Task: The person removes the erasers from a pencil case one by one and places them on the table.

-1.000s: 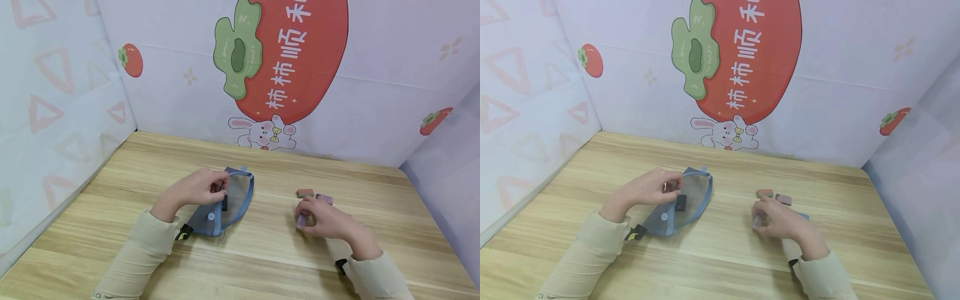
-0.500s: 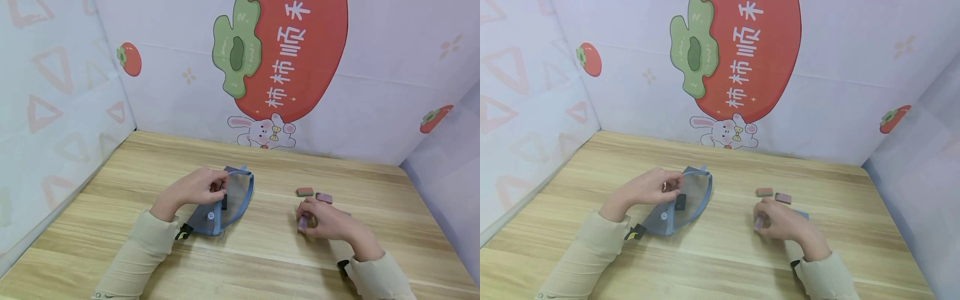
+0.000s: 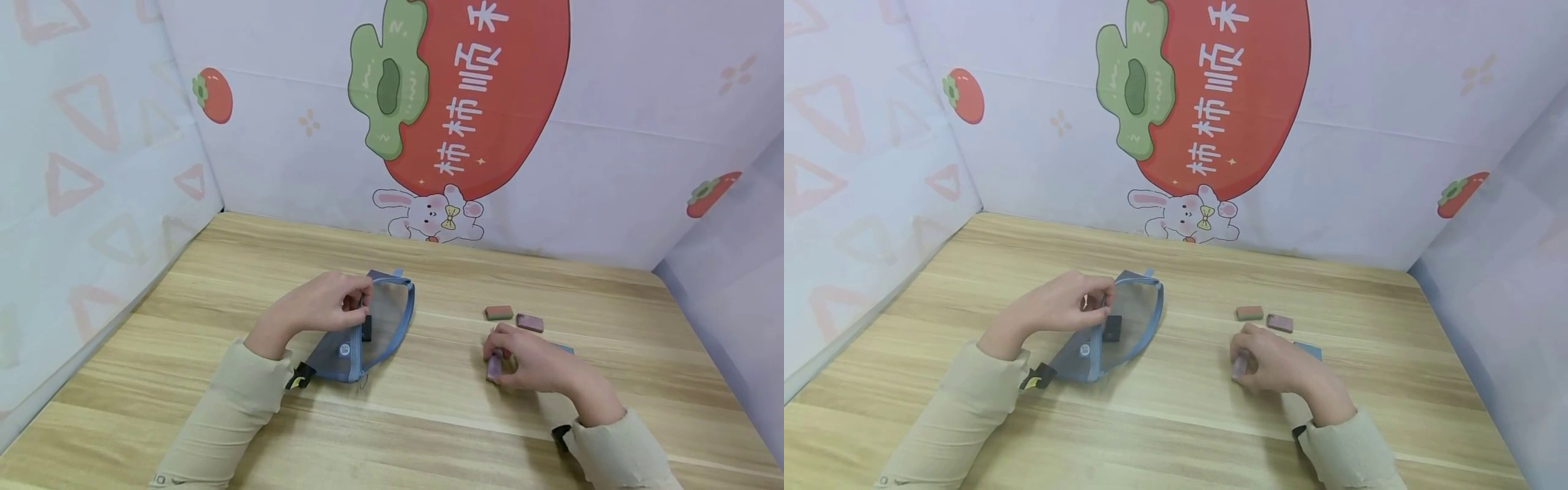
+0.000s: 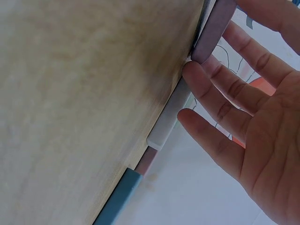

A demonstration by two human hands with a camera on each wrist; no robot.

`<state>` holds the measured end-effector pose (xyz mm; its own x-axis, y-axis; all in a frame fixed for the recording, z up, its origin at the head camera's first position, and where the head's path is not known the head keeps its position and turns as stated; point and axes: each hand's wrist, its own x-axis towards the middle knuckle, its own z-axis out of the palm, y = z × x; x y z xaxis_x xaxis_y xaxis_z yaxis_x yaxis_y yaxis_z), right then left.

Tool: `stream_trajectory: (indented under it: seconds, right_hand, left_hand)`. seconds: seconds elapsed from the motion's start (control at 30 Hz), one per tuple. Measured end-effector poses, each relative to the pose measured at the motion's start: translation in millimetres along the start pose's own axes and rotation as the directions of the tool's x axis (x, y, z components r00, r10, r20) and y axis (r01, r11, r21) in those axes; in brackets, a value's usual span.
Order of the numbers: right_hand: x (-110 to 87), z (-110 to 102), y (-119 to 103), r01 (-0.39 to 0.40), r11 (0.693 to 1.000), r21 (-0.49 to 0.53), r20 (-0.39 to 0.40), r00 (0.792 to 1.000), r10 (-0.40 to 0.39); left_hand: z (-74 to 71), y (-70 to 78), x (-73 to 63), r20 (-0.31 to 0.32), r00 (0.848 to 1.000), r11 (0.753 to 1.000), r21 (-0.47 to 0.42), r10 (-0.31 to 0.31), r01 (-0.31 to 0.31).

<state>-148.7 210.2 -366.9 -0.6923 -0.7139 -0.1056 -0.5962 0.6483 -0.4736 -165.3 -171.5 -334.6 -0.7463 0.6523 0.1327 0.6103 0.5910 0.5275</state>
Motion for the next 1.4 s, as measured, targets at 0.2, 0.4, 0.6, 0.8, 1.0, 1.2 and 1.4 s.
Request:
stream_trajectory:
  seconds: [0.2,0.4,0.6,0.8,1.0,1.2,1.4]
  right_hand:
    - [1.2,-0.6,-0.3,-0.005,1.0,-0.003,0.02,1.0,0.005]
    - [1.7,-1.9,-0.3,-0.023,0.999,-0.029,0.038,0.999,0.024]
    - [1.3,-2.4,0.0,-0.012,0.998,-0.061,0.033,0.999,0.014]
    - [1.0,-2.9,-0.2,-0.006,0.997,-0.081,0.031,0.999,0.009]
    - [0.9,-2.8,-2.2,0.004,0.997,-0.078,0.014,1.0,-0.003]
    - [2.8,-2.4,-3.8,0.018,0.997,-0.079,-0.022,1.0,-0.019]
    - [7.4,-1.8,-4.5,-0.005,0.997,-0.08,-0.038,0.999,0.002]
  left_hand:
    - [-1.8,-0.1,-0.2,0.003,1.0,1.0,0.0,-0.001,0.001]
    - [-3.0,0.2,-0.6,0.005,1.0,1.0,-0.001,-0.004,0.004]
    - [-3.8,0.1,-0.5,0.002,1.0,1.0,-0.002,0.004,-0.004]
    - [-4.4,0.5,-0.9,0.003,1.0,1.0,-0.001,0.003,-0.003]
    - [-4.6,0.1,-1.5,-0.003,1.0,1.0,0.002,0.005,-0.005]
    - [-4.4,0.4,-1.6,0.0,1.0,1.0,-0.006,0.007,-0.007]
    - [-3.7,0.5,-1.5,0.0,1.0,1.0,-0.012,0.01,-0.01]
